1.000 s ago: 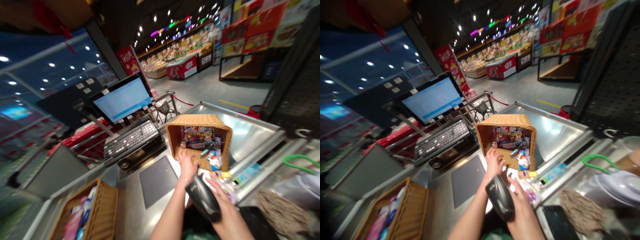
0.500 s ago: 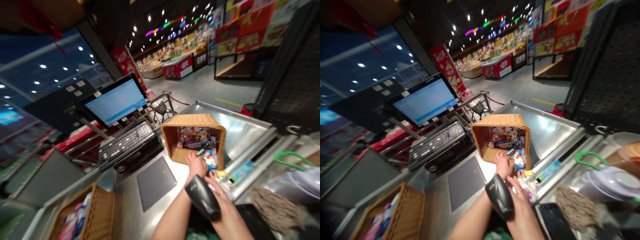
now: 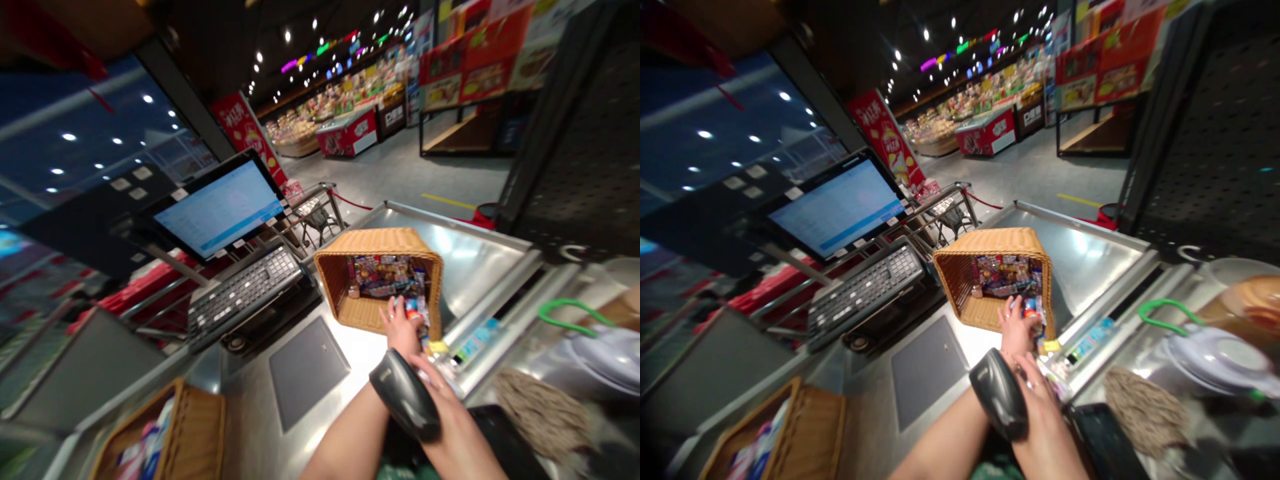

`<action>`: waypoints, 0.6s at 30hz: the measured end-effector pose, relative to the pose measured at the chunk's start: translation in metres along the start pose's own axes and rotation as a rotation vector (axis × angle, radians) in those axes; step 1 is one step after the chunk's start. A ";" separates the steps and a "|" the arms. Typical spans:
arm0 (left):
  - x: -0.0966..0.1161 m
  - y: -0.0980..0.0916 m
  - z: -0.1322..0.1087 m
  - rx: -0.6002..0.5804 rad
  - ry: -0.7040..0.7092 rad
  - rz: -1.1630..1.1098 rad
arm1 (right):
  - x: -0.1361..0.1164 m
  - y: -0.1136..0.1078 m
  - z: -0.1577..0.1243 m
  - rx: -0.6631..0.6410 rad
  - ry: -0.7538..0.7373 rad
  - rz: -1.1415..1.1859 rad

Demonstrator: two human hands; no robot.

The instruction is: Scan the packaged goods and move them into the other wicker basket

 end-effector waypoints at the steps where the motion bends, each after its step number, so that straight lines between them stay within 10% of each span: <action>1: -0.002 0.000 0.000 0.027 -0.016 -0.002 | 0.001 0.000 0.000 0.007 0.009 0.017; 10: -0.018 -0.004 -0.006 0.213 -0.200 0.052 | 0.003 0.002 0.002 -0.006 0.036 0.028; 18: -0.027 -0.005 -0.007 0.152 -0.254 0.014 | -0.006 -0.012 0.006 0.029 0.073 0.096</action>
Point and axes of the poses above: each hand's wrist, its own z-axis towards the middle knuckle, its own y-axis out of the palm, x = y × z, the point moved 4 cm from there along z, towards the middle knuckle, and after that the axes turned 8 degrees about -z, right-handed, at the moved point
